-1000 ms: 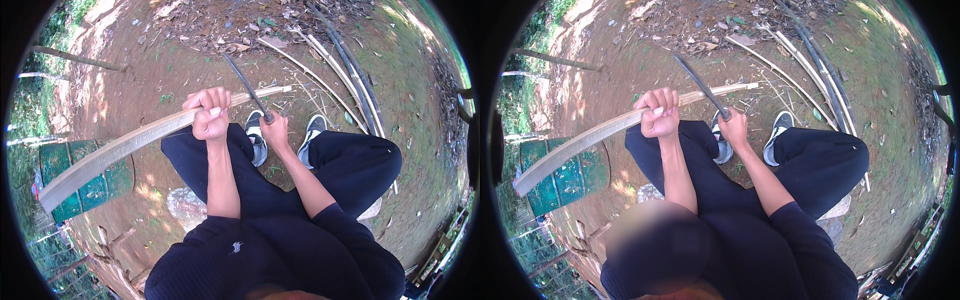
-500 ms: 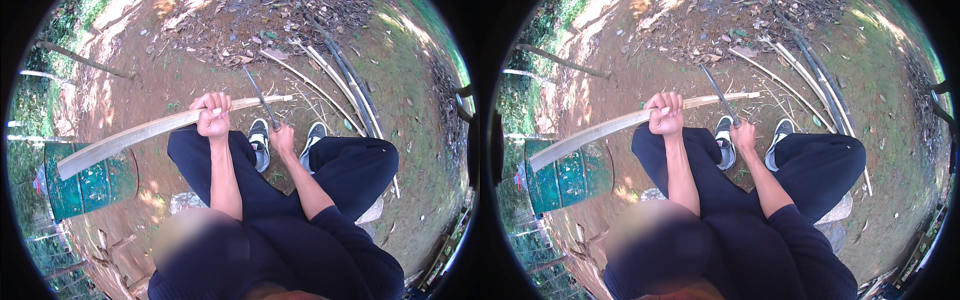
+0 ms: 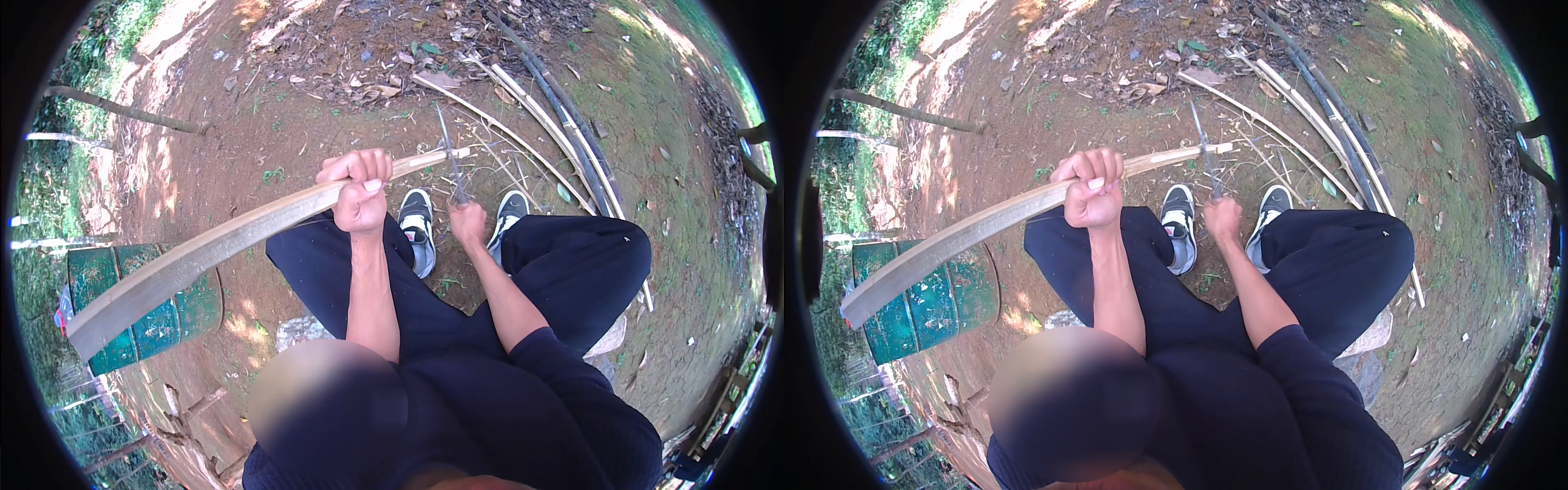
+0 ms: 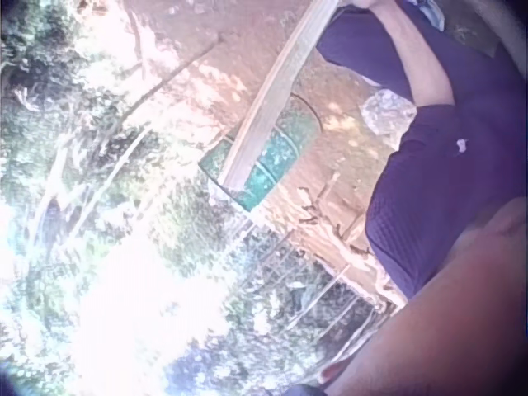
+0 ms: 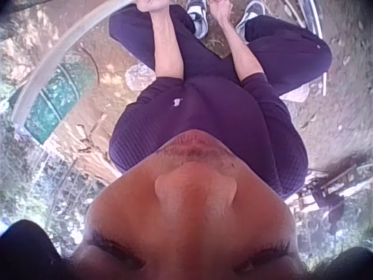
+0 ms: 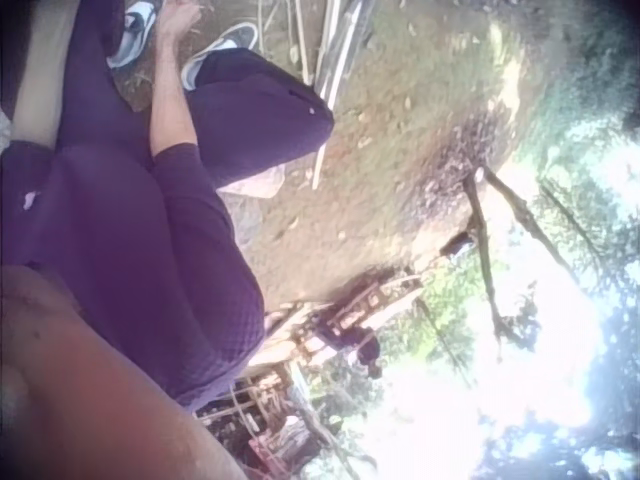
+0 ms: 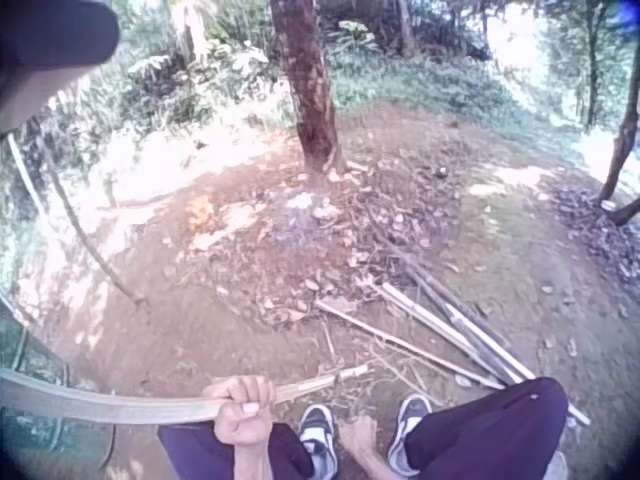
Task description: The person shaves a long piece of bamboo using a knife, pulling the blade toward them to remove thin strips.
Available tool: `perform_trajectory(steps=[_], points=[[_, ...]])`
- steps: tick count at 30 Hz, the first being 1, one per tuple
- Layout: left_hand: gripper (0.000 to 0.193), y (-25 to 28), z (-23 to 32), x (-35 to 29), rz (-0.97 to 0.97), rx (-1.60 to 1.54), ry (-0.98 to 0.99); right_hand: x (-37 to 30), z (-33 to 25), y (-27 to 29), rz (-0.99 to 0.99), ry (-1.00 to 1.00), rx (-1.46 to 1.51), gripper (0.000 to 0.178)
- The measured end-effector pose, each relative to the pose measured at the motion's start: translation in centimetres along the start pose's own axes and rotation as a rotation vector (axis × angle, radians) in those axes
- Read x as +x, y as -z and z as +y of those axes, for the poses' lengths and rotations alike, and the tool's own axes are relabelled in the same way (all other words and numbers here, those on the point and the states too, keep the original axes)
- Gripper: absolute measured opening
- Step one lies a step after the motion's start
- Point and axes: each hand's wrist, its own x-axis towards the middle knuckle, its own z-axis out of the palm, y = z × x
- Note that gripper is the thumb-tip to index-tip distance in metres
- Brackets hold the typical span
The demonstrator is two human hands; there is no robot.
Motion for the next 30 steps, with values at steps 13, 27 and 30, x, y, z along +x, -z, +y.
perform_trajectory(steps=[13, 27, 30], points=[[0.023, 3.2, 1.6, -0.2, 0.173, 0.059, -0.052, -2.1, -5.5, -2.2, 0.024, 0.253, 0.184, 0.021], [0.022, 2.2, 1.3, -0.2, 0.111, 0.028, -0.020, -2.6, -9.6, 1.4, -0.154, 0.254, 0.101, 0.024], [0.021, 2.1, 1.4, -0.5, 0.042, 0.050, -0.017, -2.0, -8.3, 1.2, -0.165, 0.181, 0.117, 0.024]])
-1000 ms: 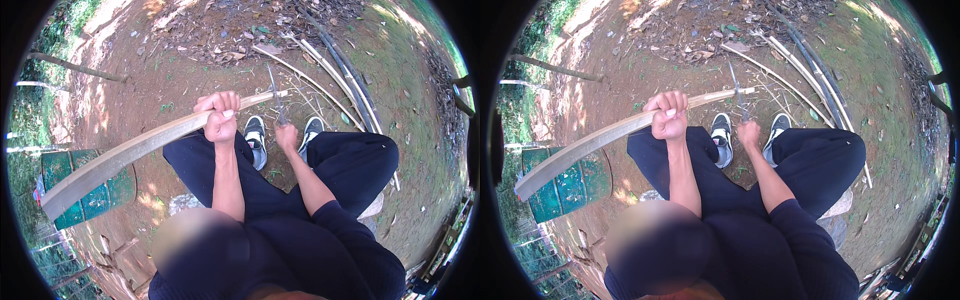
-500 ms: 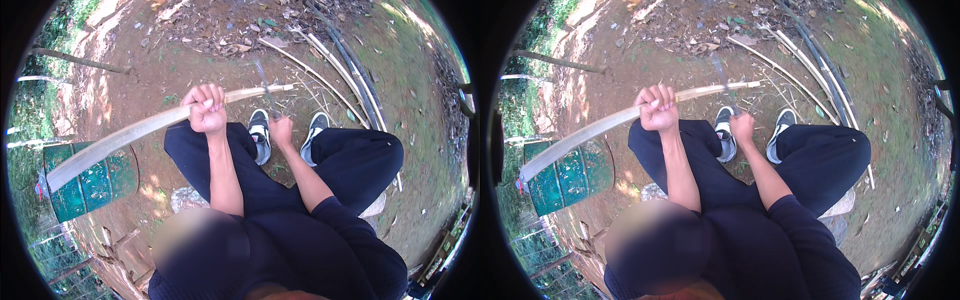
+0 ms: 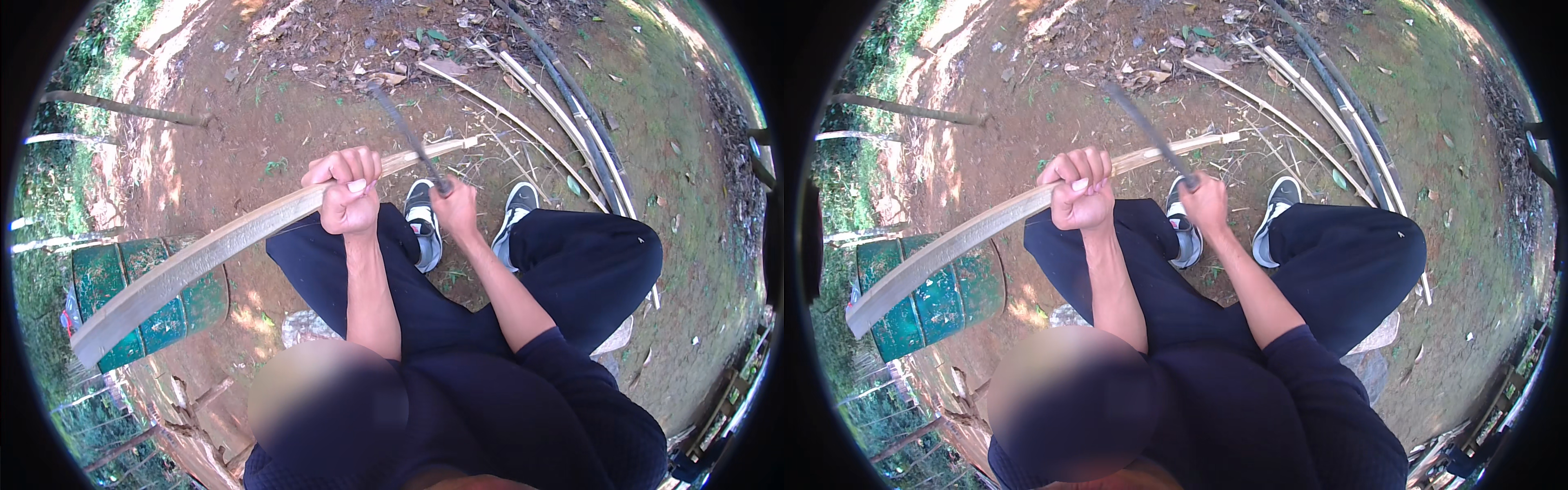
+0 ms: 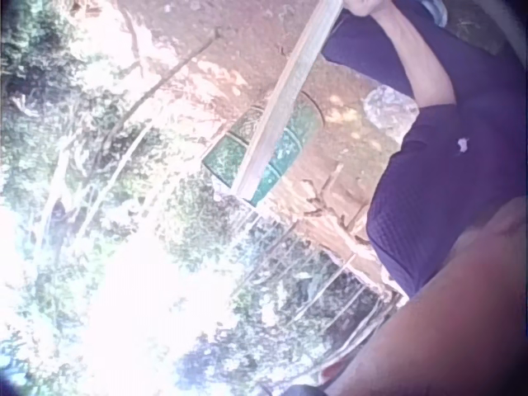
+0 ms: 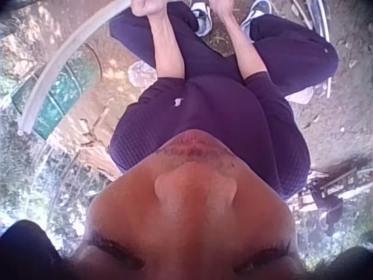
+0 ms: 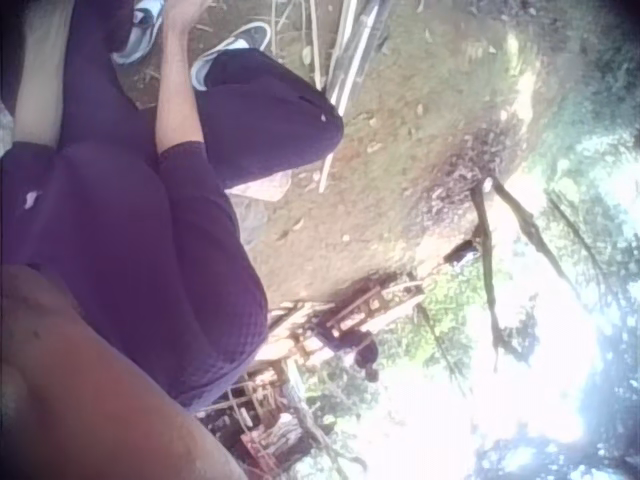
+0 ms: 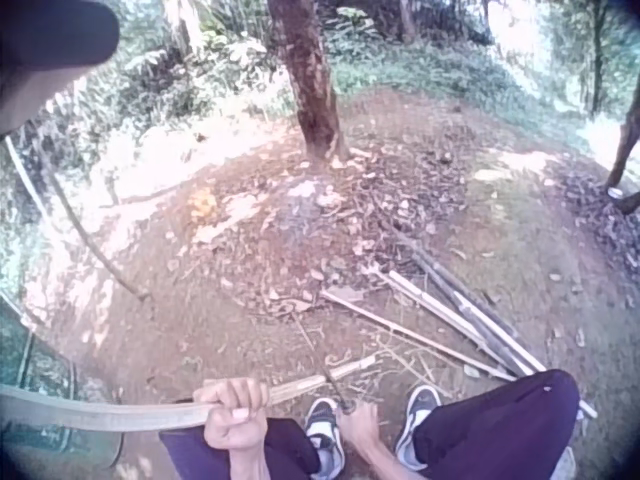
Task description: The person shaves a long piece of bamboo using a knife, pulling the blade toward them to remove thin strips.
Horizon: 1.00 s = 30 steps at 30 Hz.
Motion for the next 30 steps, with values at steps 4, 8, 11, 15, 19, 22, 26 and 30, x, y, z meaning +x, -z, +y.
perform_trajectory(steps=[4, 8, 11, 15, 19, 22, 26, 30], points=[[0.024, -1.8, -0.9, 0.7, -0.070, -0.026, 0.024, 3.8, 11.0, 0.2, 0.092, -0.261, -0.170, 0.027], [0.027, -1.4, 0.2, 0.7, -0.090, 0.009, 0.074, 2.3, 7.5, -0.1, 0.072, -0.299, -0.114, 0.032], [0.030, -1.2, 0.1, 1.2, -0.141, -0.009, 0.110, 2.2, 3.2, 1.2, 0.008, -0.084, -0.054, 0.028], [0.031, -0.6, 0.4, 1.9, -0.237, -0.054, 0.159, 2.0, 1.1, 3.6, -0.098, -0.071, -0.127, 0.026], [0.033, -0.2, 0.9, 2.5, -0.286, -0.052, 0.188, 3.6, 8.0, 2.7, -0.050, -0.235, -0.239, 0.030], [0.033, -1.6, -0.1, 3.1, -0.319, -0.003, 0.111, 4.4, 12.9, 2.5, 0.024, -0.242, -0.304, 0.028], [0.034, -1.4, -0.5, 2.3, -0.262, 0.010, 0.163, 4.0, 7.0, 2.6, -0.031, -0.063, -0.242, 0.029], [0.030, -1.4, -1.0, 2.2, -0.063, 0.053, 0.093, 1.7, -0.1, 3.2, -0.061, -0.007, -0.002, 0.023]])
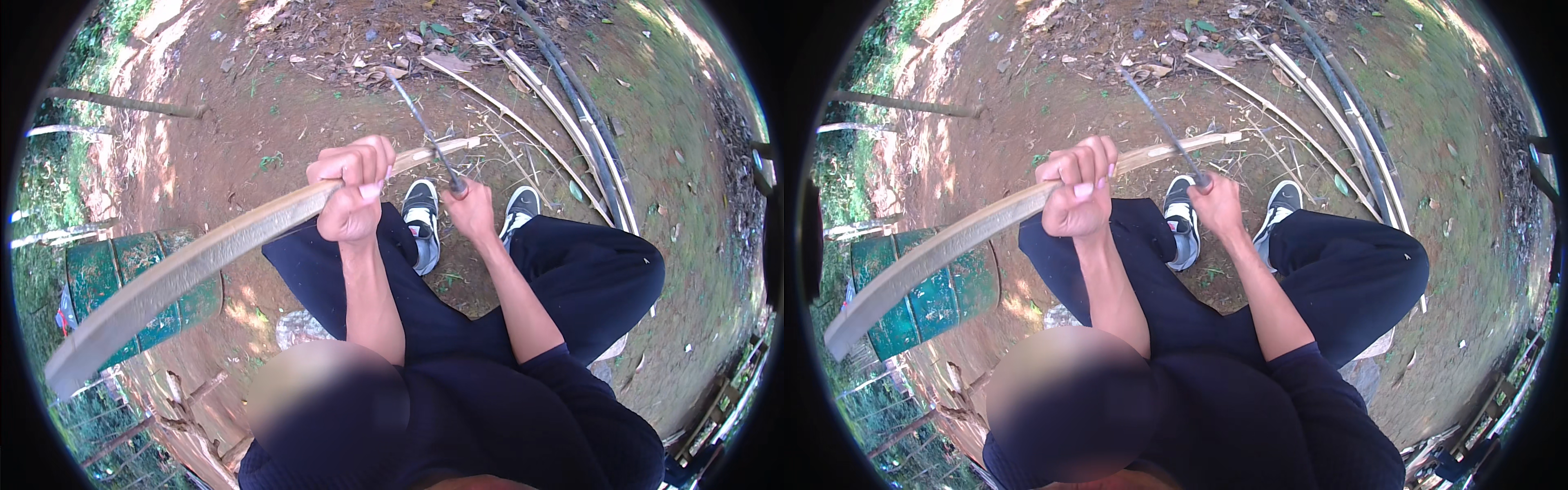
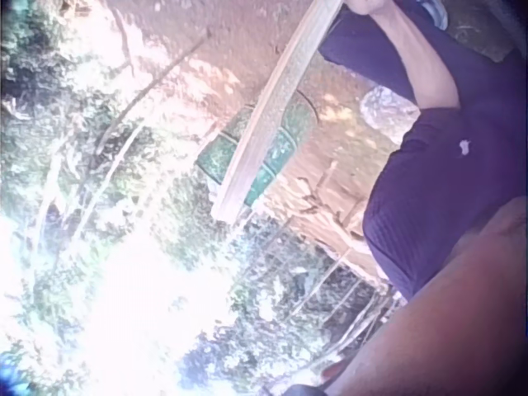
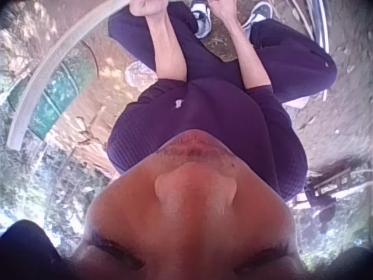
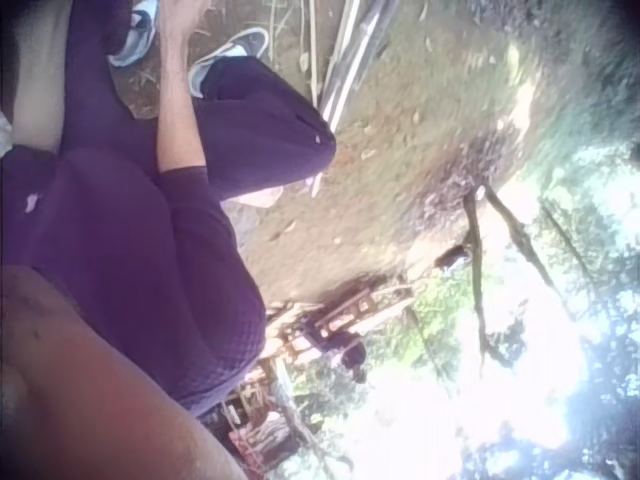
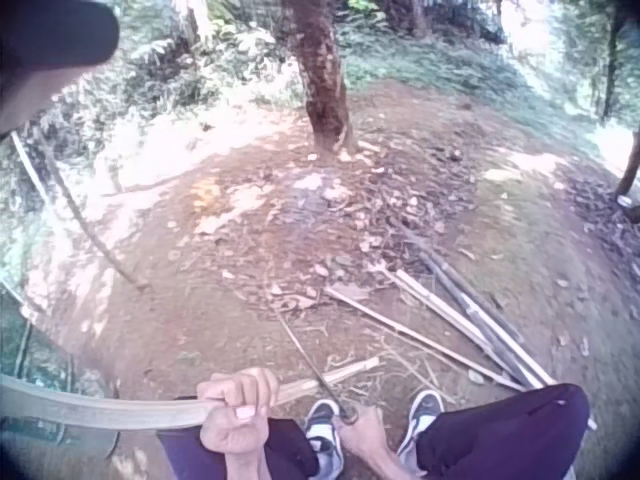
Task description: The person shaves a long piece of bamboo using a knife, pulling the blade toward them to remove thin strips.
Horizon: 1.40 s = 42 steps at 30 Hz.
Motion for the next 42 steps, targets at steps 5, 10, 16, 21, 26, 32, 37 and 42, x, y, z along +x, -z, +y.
perform_trajectory(steps=[5, 10, 16, 21, 26, 32, 37, 42], points=[[0.027, 1.0, 0.6, 0.0, 0.107, 0.133, -0.068, -1.5, 0.4, -3.0, 0.032, 0.006, 0.114, 0.021], [0.026, 2.3, 2.7, -0.2, 0.255, 0.251, -0.157, -1.7, 0.9, -3.4, 0.014, -0.018, 0.055, 0.023], [0.033, 1.5, 12.0, 0.1, 0.304, 0.070, -0.386, -1.5, 1.6, -2.6, 0.027, -0.041, -0.095, 0.025], [0.043, -2.1, 13.9, 0.1, 0.243, -0.038, -0.404, -0.7, 0.6, -1.0, 0.147, -0.020, -0.014, 0.026], [0.038, -4.4, 10.9, 0.4, 0.147, -0.002, -0.491, 0.1, -1.8, 2.7, 0.314, 0.002, 0.117, 0.022], [0.026, -5.4, -0.7, 0.6, 0.219, 0.101, -0.220, 1.8, 0.0, 5.0, 0.461, 0.051, 0.081, 0.028], [0.016, -6.1, -0.1, 0.6, 0.434, 0.155, -0.309, 1.5, -0.4, 5.4, 0.471, 0.023, 0.069, 0.021], [0.030, -4.3, 2.8, 0.0, 0.181, -0.033, -0.287, 0.0, -3.2, 5.0, 0.373, 0.057, 0.111, 0.020]])
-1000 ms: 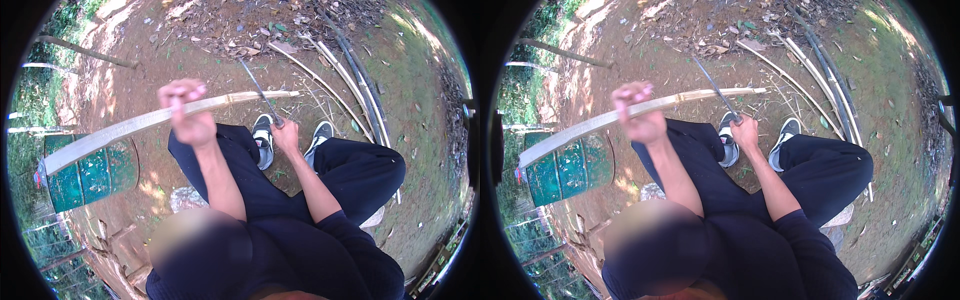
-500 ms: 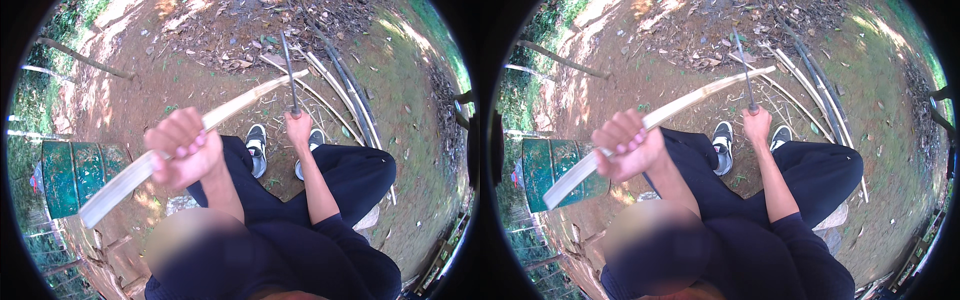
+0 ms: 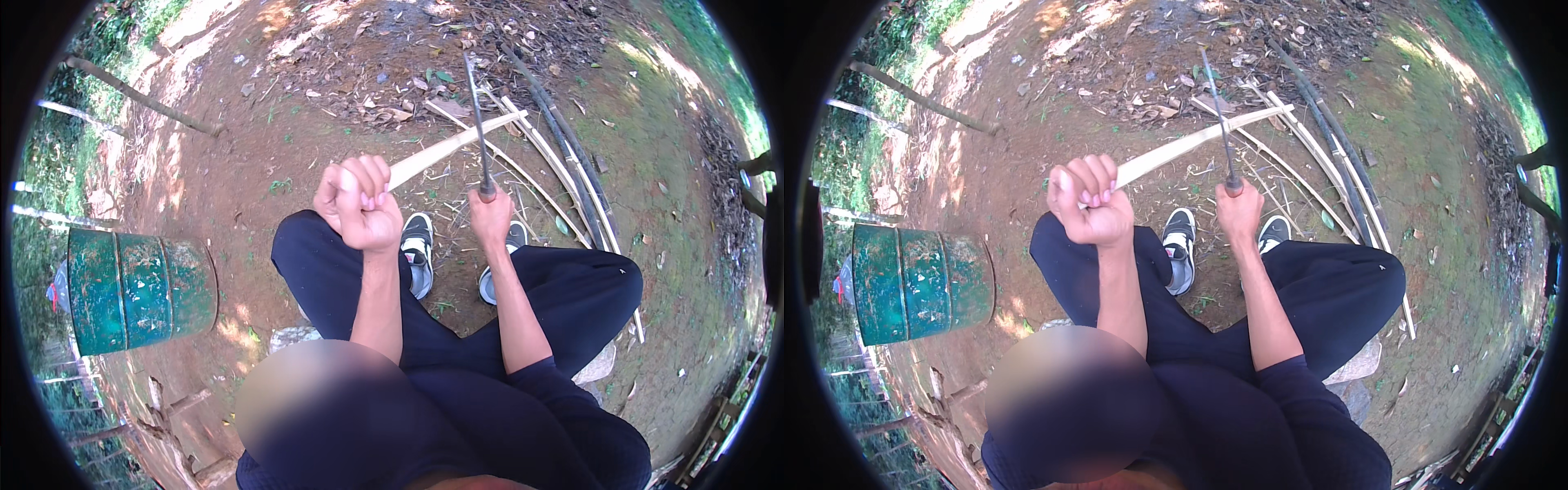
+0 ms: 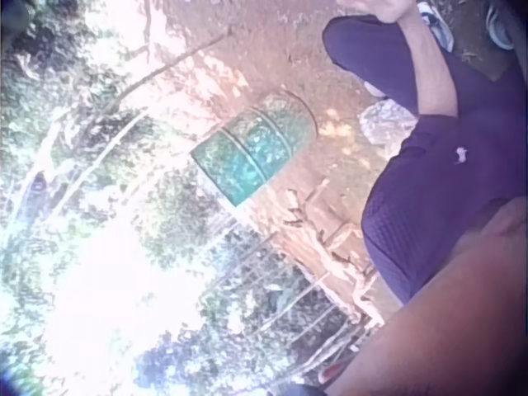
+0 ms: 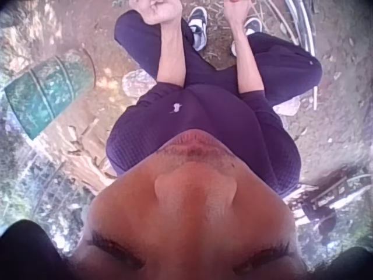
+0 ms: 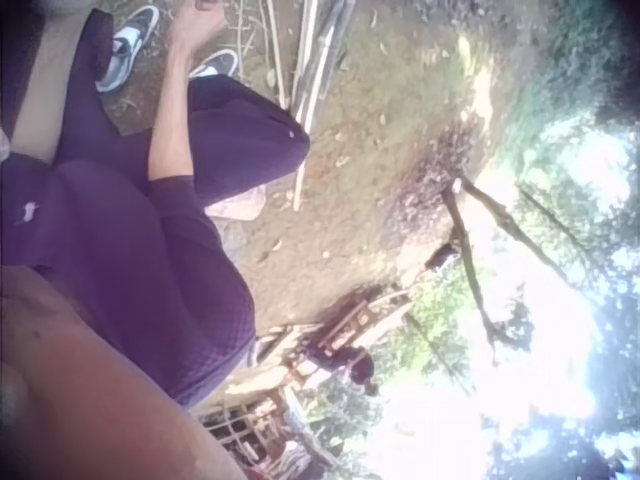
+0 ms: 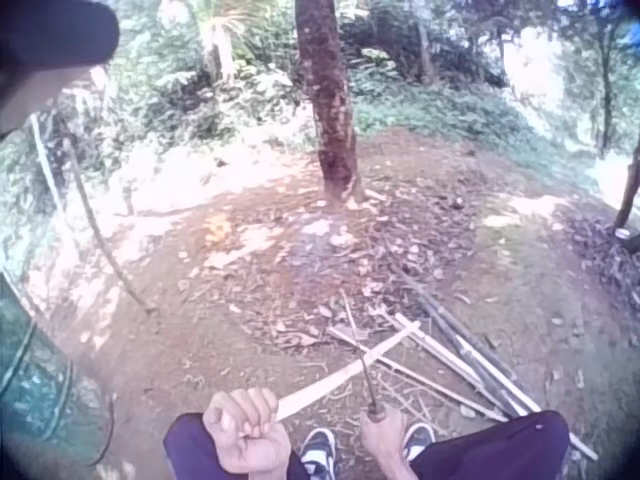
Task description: The person shaves a long piece of bamboo using a knife, pulling the blade toward them to remove thin strips.
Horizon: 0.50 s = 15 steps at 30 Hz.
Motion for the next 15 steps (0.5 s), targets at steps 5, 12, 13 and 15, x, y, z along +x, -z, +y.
perform_trajectory(steps=[5, 12, 13, 15], points=[[0.042, -1.1, -0.4, 0.0, 0.086, -0.178, -0.109, -2.2, -3.5, -0.5, -0.117, 0.112, 0.057, 0.020], [0.036, 0.7, 0.0, -0.8, -0.012, -0.093, -0.029, -5.4, -8.8, 1.2, -0.306, 0.213, -0.029, 0.018], [0.035, 0.6, -0.1, -0.9, -0.007, -0.074, -0.048, -5.8, -9.0, 1.4, -0.302, 0.209, -0.044, 0.017], [0.033, 0.5, -0.5, -1.1, -0.002, -0.031, -0.084, -6.5, -9.3, 1.8, -0.335, 0.174, -0.024, 0.020]])
